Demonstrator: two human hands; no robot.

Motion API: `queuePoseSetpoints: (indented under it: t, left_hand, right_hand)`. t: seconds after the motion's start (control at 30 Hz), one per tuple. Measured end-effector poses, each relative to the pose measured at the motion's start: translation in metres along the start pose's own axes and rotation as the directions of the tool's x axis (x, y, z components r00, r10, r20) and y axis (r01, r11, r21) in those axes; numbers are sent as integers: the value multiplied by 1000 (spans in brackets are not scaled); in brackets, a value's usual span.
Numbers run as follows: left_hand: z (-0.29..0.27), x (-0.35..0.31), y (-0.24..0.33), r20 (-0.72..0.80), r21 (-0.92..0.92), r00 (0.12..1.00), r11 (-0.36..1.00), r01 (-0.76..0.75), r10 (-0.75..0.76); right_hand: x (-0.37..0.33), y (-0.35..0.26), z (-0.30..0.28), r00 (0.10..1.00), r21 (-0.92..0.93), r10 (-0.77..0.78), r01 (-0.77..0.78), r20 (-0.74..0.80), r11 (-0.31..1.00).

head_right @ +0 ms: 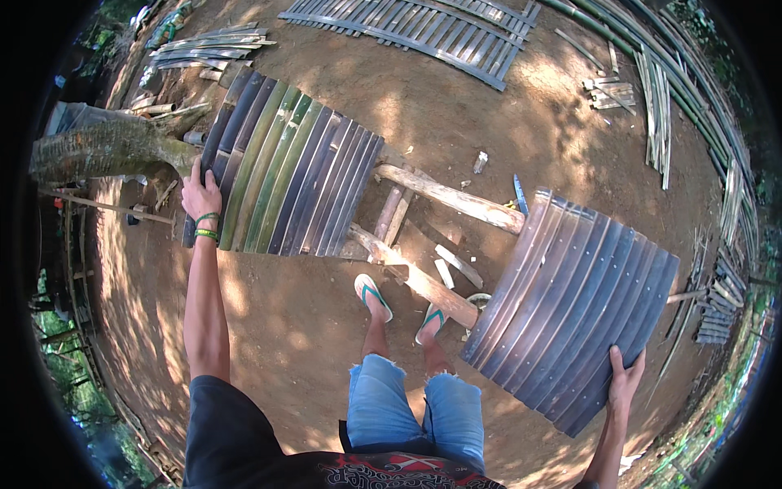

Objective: The person is assembling a wooden structure using bamboo slats and a wooden frame. They place slats onto the frame, adjust their positions, and use a hammer to secure them. The person also lifts and repositions the assembled sections.

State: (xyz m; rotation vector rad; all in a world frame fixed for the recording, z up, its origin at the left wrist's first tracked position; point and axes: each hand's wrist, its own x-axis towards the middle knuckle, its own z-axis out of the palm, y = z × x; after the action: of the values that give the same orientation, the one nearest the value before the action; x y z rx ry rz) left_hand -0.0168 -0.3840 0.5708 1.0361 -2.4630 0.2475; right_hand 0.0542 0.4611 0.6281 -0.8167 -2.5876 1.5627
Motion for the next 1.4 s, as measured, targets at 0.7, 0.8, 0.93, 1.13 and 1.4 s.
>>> queuePoseSetpoints:
  t: [0.7, 0.8, 0.93, 1.13, 1.4]
  left_hand:
    - [-88, 9, 21, 270, -556, 924, 827, -79, 270]
    - [-79, 12, 12, 234, -602, 918, 789, -122, 321]
    - [-80, -1, 1, 237, -612, 922, 784, -103, 306]
    - [-119, -26, 49, 150, -602, 940, 783, -159, 306]
    - [-115, -26, 38, 198, -572, 948, 815, -94, 248]
  right_hand:
    - [-50, 33, 271, 968, 329, -116, 38, 222, 944]
    - [-59, 31, 277, 952, 306, -208, 134, 223, 942]
    - [-26, 45, 283, 966, 340, -118, 35, 230, 940]
    - [31, 132, 345, 962, 338, -19, -77, 271, 938]
    - [-6, 102, 425, 989, 194, -20, -9, 147, 981]
